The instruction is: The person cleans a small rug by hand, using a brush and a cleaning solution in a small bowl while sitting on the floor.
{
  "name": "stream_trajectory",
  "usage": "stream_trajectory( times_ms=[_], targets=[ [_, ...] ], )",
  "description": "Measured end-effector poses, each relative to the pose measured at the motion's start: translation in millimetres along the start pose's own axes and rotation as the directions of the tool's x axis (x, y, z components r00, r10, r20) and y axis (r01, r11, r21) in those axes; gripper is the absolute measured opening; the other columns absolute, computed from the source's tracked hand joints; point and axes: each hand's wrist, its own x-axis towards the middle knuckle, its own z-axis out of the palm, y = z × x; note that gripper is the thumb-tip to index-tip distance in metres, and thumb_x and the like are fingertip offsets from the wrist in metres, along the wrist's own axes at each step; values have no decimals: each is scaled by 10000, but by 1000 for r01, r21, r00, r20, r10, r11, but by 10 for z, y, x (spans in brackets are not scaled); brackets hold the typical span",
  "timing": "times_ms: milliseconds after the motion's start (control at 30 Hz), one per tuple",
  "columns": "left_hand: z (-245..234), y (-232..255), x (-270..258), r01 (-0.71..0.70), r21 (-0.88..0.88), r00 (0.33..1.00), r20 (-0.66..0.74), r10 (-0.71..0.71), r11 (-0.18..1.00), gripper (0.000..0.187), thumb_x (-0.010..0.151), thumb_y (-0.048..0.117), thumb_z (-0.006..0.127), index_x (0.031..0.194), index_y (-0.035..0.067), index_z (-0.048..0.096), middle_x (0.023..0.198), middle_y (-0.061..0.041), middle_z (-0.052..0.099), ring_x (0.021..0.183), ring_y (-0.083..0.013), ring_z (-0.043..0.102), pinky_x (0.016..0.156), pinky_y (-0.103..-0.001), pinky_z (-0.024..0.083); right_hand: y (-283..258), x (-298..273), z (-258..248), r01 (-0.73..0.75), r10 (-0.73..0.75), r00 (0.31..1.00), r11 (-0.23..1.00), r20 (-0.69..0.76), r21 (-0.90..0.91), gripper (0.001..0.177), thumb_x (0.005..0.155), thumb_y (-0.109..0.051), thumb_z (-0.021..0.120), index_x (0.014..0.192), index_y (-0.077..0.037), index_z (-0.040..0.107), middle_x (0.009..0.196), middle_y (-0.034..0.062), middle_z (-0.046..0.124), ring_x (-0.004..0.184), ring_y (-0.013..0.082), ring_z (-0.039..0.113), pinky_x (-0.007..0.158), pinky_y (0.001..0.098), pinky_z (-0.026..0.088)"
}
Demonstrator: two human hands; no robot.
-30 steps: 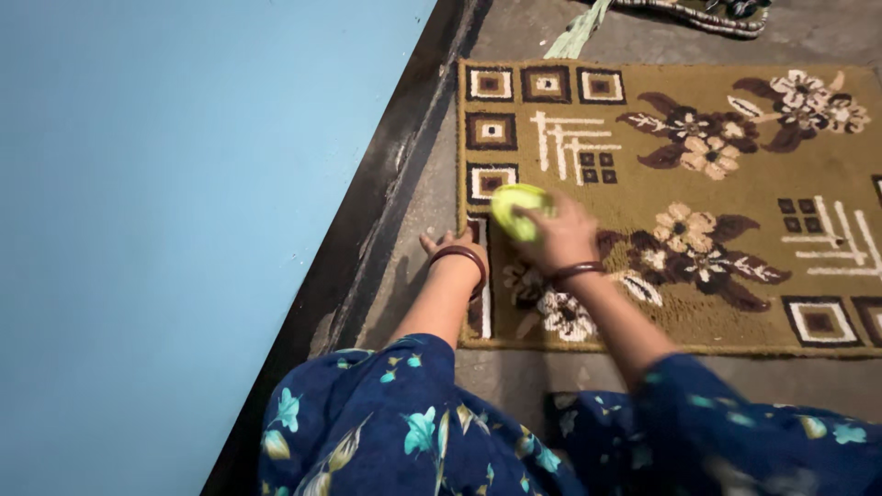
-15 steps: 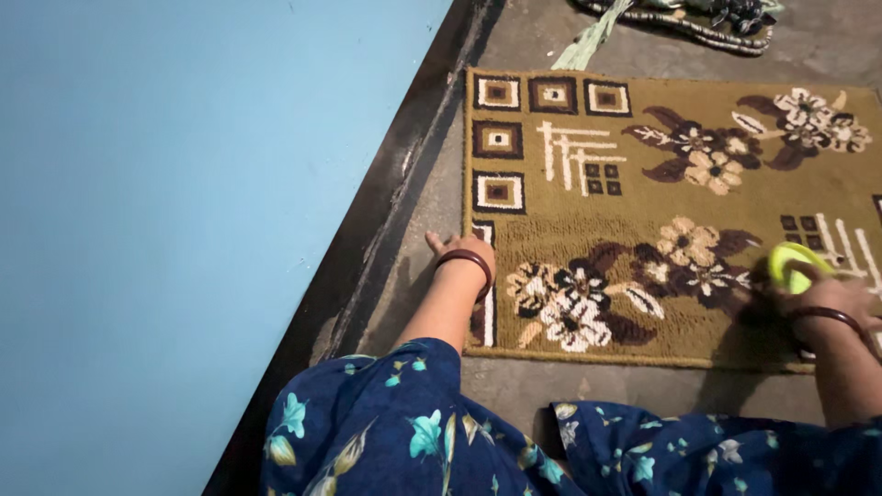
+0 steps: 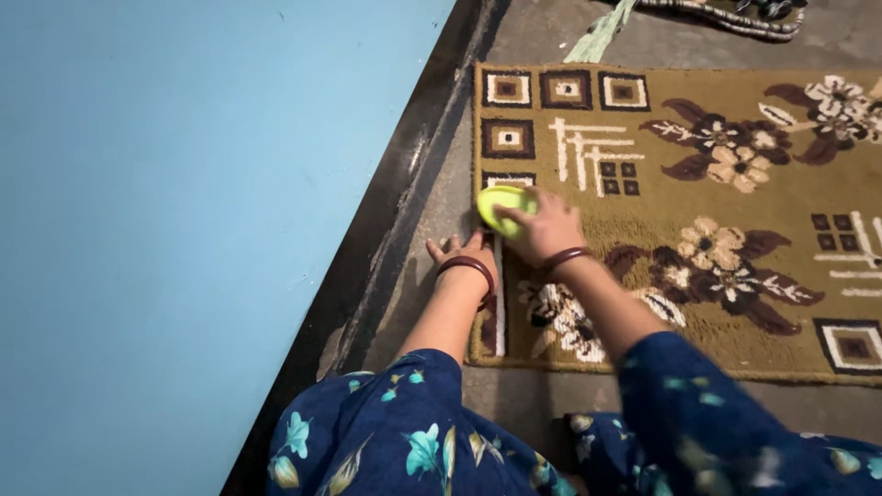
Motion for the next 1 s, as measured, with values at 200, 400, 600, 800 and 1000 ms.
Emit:
stream_trajectory(
  times_ms=[200, 400, 600, 800, 1000],
  targets=[
    [26, -38, 83, -18, -13, 999, -40, 18, 1000, 640, 982, 247, 508, 1598, 245, 333, 1729, 78, 74, 1578, -339, 142, 1205, -745, -17, 2150, -514, 391, -229, 229, 961, 973, -156, 20, 533, 758, -484, 836, 1274, -426, 714, 1499, 166, 538, 1291, 383, 554, 1054, 480, 478],
    [-29, 30, 31, -8, 26, 1000, 2, 8, 1000, 742, 923, 225, 655, 1593, 191, 336, 1730, 37, 63, 1580, -342, 113, 1190, -749, -12, 3872, -1633, 911, -825, 817, 562, 565, -126, -14, 796, 678, -729, 825, 1393, -428, 647, 1403, 178, 597, 1324, 449, 494, 1034, 674, 400],
    [84, 222, 41, -82, 112, 979, -179, 101, 990, 500, 978, 202, 576, 1477, 165, 592, 1691, -53, 314, 1617, -327, 184, 1213, -795, 11, 2852, -1094, 891, -514, 473, 757, 857, -451, 36, 652, 772, -475, 736, 1373, -228, 685, 1434, 203, 531, 1295, 418, 487, 979, 695, 394],
    [166, 132, -100, -63, 159, 998, 0, 64, 985, 679, 899, 156, 677, 1535, 185, 442, 1717, 15, 133, 1577, -313, 139, 1178, -753, 5, 384, -1048, 301, -68, 68, 998, 997, 3, 33, 451, 834, -400, 713, 1283, -423, 680, 1532, 141, 429, 1369, 318, 435, 1112, 607, 322],
    [292, 69, 52, -57, 131, 993, -100, 70, 990, 633, 961, 225, 598, 1566, 216, 410, 1719, 55, 165, 1575, -335, 181, 1189, -785, 14, 2187, -1616, 382, -269, 289, 945, 953, 152, -137, 510, 772, -610, 748, 1270, -580, 638, 1568, 0, 472, 1346, 273, 564, 1060, 454, 536]
  ],
)
